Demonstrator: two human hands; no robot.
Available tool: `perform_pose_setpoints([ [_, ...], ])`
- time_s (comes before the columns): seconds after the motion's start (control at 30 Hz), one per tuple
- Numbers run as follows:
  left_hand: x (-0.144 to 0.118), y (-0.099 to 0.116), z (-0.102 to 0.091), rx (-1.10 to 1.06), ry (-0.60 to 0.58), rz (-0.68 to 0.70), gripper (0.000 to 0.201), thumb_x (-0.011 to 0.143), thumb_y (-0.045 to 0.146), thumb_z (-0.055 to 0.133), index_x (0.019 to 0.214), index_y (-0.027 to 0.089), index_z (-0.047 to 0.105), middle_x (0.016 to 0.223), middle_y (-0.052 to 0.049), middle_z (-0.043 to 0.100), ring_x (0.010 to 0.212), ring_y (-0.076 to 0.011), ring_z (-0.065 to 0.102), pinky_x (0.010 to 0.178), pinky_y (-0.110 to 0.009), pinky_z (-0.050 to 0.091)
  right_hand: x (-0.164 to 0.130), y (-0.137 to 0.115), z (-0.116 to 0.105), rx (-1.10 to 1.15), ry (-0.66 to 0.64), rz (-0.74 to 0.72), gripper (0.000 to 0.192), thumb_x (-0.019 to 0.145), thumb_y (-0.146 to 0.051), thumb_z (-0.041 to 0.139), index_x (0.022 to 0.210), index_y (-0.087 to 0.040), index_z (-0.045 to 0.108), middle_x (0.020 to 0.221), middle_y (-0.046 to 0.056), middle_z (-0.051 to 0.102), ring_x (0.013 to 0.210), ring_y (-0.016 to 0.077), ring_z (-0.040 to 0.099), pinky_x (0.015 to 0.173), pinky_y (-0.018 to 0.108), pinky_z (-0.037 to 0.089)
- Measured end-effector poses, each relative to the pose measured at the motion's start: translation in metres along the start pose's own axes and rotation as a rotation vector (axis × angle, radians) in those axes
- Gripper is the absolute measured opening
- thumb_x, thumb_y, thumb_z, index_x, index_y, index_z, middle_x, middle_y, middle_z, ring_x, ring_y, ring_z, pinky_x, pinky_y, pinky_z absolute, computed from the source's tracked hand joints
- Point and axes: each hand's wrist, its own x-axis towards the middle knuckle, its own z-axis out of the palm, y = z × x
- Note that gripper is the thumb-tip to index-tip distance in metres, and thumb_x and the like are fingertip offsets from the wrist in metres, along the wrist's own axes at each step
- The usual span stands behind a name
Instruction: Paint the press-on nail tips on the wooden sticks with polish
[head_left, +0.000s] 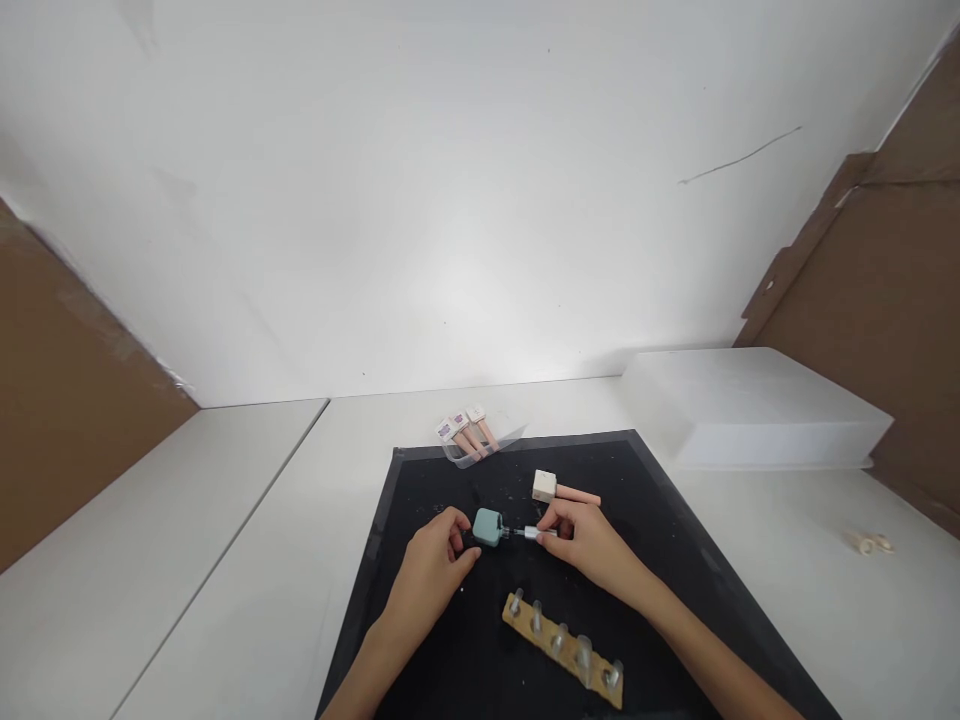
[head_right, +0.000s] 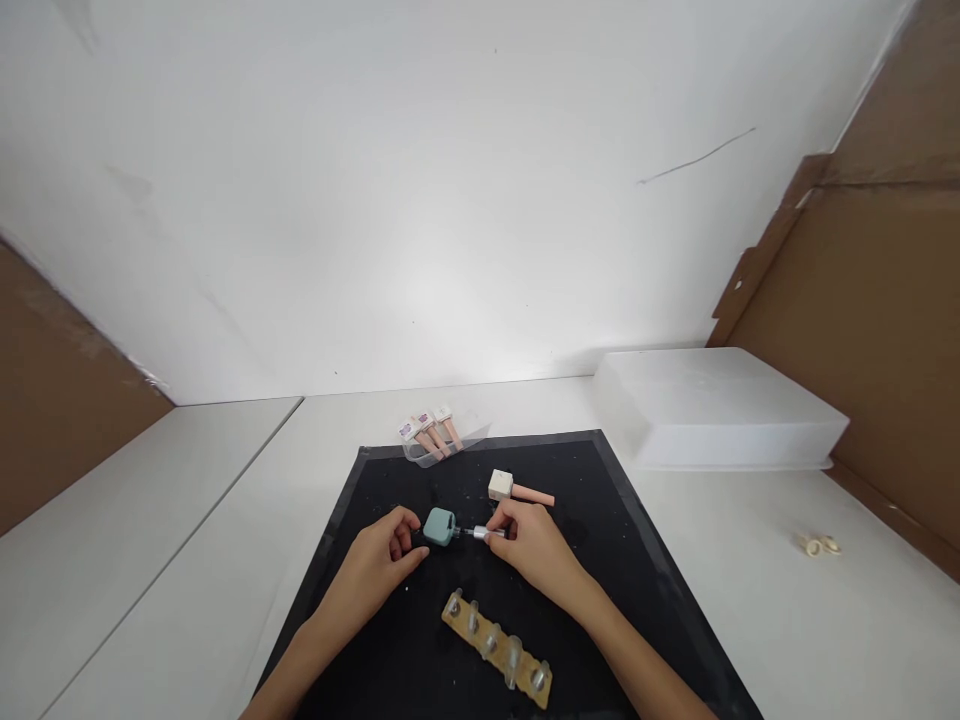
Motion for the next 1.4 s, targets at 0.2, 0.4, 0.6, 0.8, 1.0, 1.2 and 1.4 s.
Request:
perform_pose_setpoints([
  [0.2,-0.002,0.0,0.0,0.022,-0.012,0.018,0.018,0.072,0.026,0.054,0.089,0.021,0.053,0.071,0.003,0.051,0.064,-0.0138,0.05,0.059,-0.024,0.036,-0.002,-0.002,0.003,-0.037,-0.001,0.007,0.007,0.072,-0.013,0.061,0.068,-0.017,0.066,0.052,-0.003,0.051,0.05,0.0139,0.049,0.046,0.022,0.03],
  [0.4,-0.003,0.003,-0.001,0.036,-0.006,0.015,0.019,0.073,0.027,0.054,0.091,0.021,0.054,0.073,0.003,0.052,0.065,-0.0141,0.051,0.06,-0.024,0.036,-0.003,0.0,0.005,-0.058,-0.01,-0.023,0.008,0.073,-0.013,0.06,0.071,-0.018,0.066,0.054,-0.003,0.052,0.051,0.0142,0.049,0.046,0.022,0.029],
  [0.6,-0.003,0.005,-0.003,0.051,-0.001,0.004,0.02,0.073,0.027,0.053,0.093,0.021,0.054,0.074,0.003,0.053,0.066,-0.0143,0.051,0.06,-0.024,0.036,-0.002,0.0,0.003,-0.048,-0.036,-0.057,0.011,0.077,-0.013,0.057,0.076,-0.018,0.066,0.064,0.0,0.06,0.056,0.0151,0.051,0.05,0.023,0.034],
  [0.8,-0.005,0.007,-0.004,0.061,0.004,0.0,0.02,0.073,0.027,0.053,0.093,0.022,0.054,0.074,0.002,0.053,0.066,-0.0144,0.052,0.06,-0.025,0.036,-0.002,-0.001,0.001,-0.041,-0.051,-0.068,0.012,0.08,-0.014,0.055,0.078,-0.018,0.066,0.066,0.0,0.062,0.059,0.0161,0.053,0.053,0.024,0.036],
  [1.0,-0.005,0.008,-0.005,0.071,0.003,-0.006,0.021,0.074,0.027,0.053,0.093,0.022,0.054,0.075,0.002,0.054,0.068,-0.0147,0.052,0.061,-0.025,0.036,-0.002,0.001,-0.002,-0.023,-0.051,-0.058,0.012,0.08,-0.013,0.053,0.077,-0.018,0.064,0.066,-0.001,0.059,0.059,0.0161,0.053,0.053,0.024,0.036],
  [1.2,-0.005,0.008,-0.005,0.083,0.004,-0.011,0.021,0.073,0.027,0.053,0.093,0.021,0.054,0.075,0.002,0.054,0.066,-0.0146,0.052,0.06,-0.025,0.036,-0.002,0.003,-0.003,-0.01,-0.055,-0.051,0.012,0.081,-0.014,0.053,0.076,-0.019,0.062,0.064,-0.002,0.056,0.058,0.0156,0.052,0.051,0.024,0.035],
  [1.4,-0.004,0.006,-0.005,0.091,0.007,-0.011,0.022,0.074,0.028,0.053,0.094,0.021,0.054,0.075,0.002,0.054,0.066,-0.0145,0.053,0.06,-0.025,0.036,-0.001,0.0,-0.005,-0.016,-0.057,-0.041,0.012,0.08,-0.015,0.053,0.074,-0.019,0.063,0.063,-0.002,0.056,0.057,0.0154,0.051,0.05,0.024,0.034],
])
